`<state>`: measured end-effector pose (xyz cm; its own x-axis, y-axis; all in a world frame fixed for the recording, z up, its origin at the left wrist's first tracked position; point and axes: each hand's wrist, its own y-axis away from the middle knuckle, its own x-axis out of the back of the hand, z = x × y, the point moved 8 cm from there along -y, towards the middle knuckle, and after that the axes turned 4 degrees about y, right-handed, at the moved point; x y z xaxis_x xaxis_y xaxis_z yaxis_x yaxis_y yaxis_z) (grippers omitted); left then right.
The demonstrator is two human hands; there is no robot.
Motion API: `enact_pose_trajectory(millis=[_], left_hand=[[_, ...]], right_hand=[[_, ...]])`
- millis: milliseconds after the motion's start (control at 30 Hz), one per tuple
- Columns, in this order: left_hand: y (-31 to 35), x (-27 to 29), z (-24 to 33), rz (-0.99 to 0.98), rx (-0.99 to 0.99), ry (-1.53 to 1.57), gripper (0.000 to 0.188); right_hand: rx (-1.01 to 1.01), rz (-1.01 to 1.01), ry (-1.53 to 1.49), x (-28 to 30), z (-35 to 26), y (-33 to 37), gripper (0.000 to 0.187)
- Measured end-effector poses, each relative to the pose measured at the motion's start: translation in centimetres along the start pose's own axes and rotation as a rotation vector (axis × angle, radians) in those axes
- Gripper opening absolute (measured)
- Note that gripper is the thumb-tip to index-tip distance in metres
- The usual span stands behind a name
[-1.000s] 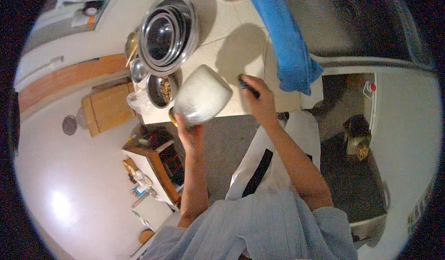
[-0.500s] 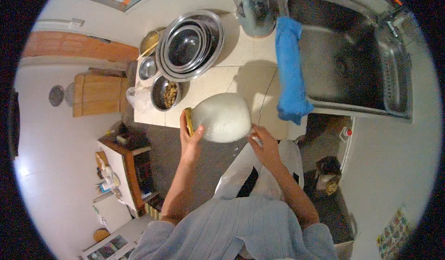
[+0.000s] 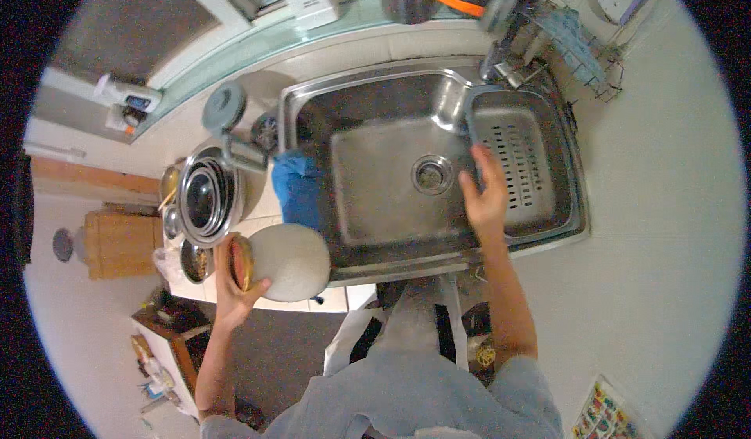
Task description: The person scrubs the exterior of a white jar with a metal scouring pad, rinses it under running water, and dries it with a paper towel. The jar is then placed on the countertop.
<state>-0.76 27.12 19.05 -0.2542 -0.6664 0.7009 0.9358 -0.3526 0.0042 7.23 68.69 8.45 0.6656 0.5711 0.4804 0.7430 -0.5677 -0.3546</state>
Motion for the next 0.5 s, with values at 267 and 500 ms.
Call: enact_pose_trajectory(millis=[267,500], left_hand=[[-8.1,-11.1,11.2,-0.092,-0.16,-0.029,0.086],[-14.7,-15.2,16.6,-0.075,-0.211,0.041,0.087]], right_hand=[[0.081,0.346,0.562,7.0,12.7,-19.9,0.05],[-0.06,0.104,0.184,5.6,17.2,-22.0,0.021]])
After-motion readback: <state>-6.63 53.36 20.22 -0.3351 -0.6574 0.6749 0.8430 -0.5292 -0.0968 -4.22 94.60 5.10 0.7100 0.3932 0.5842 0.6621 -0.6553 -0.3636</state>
